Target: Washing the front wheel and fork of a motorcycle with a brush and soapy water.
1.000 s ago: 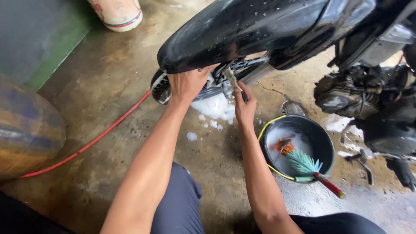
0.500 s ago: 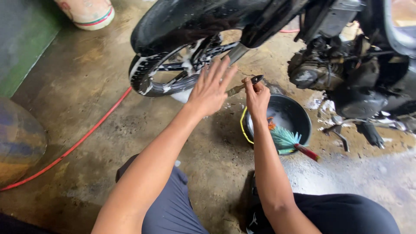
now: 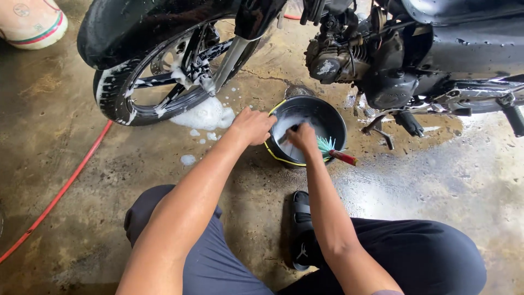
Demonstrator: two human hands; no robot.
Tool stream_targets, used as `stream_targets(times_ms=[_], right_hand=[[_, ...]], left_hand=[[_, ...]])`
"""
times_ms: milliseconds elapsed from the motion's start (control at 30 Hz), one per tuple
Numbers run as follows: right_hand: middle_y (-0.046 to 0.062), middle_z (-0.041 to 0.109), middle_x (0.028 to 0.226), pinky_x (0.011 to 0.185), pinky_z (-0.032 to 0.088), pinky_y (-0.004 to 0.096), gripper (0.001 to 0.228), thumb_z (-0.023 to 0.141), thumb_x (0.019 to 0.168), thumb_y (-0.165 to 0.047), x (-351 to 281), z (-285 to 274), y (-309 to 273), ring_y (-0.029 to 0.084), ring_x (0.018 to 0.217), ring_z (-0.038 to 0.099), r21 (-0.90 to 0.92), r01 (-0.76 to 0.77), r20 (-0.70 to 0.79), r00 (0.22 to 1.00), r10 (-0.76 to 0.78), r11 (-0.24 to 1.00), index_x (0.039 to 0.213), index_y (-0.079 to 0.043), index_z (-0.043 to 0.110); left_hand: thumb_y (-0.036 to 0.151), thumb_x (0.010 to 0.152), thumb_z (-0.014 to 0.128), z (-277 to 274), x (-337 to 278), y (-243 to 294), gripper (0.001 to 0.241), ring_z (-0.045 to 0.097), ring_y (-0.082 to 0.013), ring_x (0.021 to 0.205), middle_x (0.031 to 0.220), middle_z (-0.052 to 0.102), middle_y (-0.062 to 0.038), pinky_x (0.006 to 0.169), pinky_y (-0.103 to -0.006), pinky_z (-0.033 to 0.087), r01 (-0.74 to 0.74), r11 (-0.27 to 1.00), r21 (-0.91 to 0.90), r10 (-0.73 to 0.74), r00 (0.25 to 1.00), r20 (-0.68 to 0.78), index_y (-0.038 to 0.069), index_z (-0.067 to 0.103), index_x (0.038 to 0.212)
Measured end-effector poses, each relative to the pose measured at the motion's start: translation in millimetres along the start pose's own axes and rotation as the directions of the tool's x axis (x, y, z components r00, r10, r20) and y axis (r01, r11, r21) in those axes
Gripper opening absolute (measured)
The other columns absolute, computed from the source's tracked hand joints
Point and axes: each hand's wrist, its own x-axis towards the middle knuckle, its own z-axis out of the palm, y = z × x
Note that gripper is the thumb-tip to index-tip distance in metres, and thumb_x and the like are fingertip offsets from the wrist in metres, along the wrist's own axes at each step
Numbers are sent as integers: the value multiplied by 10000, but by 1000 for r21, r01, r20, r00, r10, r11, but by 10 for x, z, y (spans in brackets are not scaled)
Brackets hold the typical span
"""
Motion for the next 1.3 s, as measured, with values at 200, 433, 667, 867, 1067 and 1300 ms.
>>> stream_targets(times_ms=[200,433,667,867,1067,1300], right_hand=[[278,738,1068,965,553,547,515,622,824,-412,286,863,753,432,1091,699,-168,104,211,975,-67,980,1083,30,681],[232,688,752,706,569,545,428,640,972,-413,-223,-89,-259,424,774,720,43,218,-260,945,-200,975,934,12,680],[107,585,626,540,530,270,109,709,942,-92,-667,-808,-1397,165,586,594,767,442,-305,889,-341,466,973,3,667],[112,734,1114,850,506,333,216,602,1061,-165,-1338,-999,-2130,208,1007,690,247,853,-381,521,-764,459,1203,-47,714],[133,638,1125,811,496,378,324,563,1073,-28,-1138,-733,-2291,262,966,640,57,927,-523,344,-780,370,1393,-74,596],[154,626,1095,799,407,410,250,558,1032,-44,-1007,-470,-2321,275,953,527,-104,902,-570,291,-769,418,1271,-75,627]], left_hand=[[467,904,592,185,-46,-120,521,681,-344,1145,1233,693,-92,973,-620,458,37,999,-26,-36,997,63,202,579,1352],[337,957,578,-669,-733,-327,539,561,-357,1338,1436,598,-132,1062,-569,446,104,989,-103,-103,995,13,141,546,1459],[161,896,734,-858,-1308,-972,543,434,-368,1403,1481,494,-174,1057,-578,431,240,970,41,-176,809,-560,83,600,1417],[75,975,606,-1348,-1818,-1012,393,479,-349,1335,1453,512,-151,1028,-498,426,226,974,-32,-171,628,-759,45,592,1367],[248,999,649,-1279,-1930,-1122,771,282,-376,1519,1649,332,-216,1224,-516,226,422,906,-29,-362,737,-571,138,232,1639],[278,926,789,-962,-1888,-1437,812,413,-520,1408,1516,441,-346,1177,-662,267,616,777,-129,-547,561,-621,17,301,1520]])
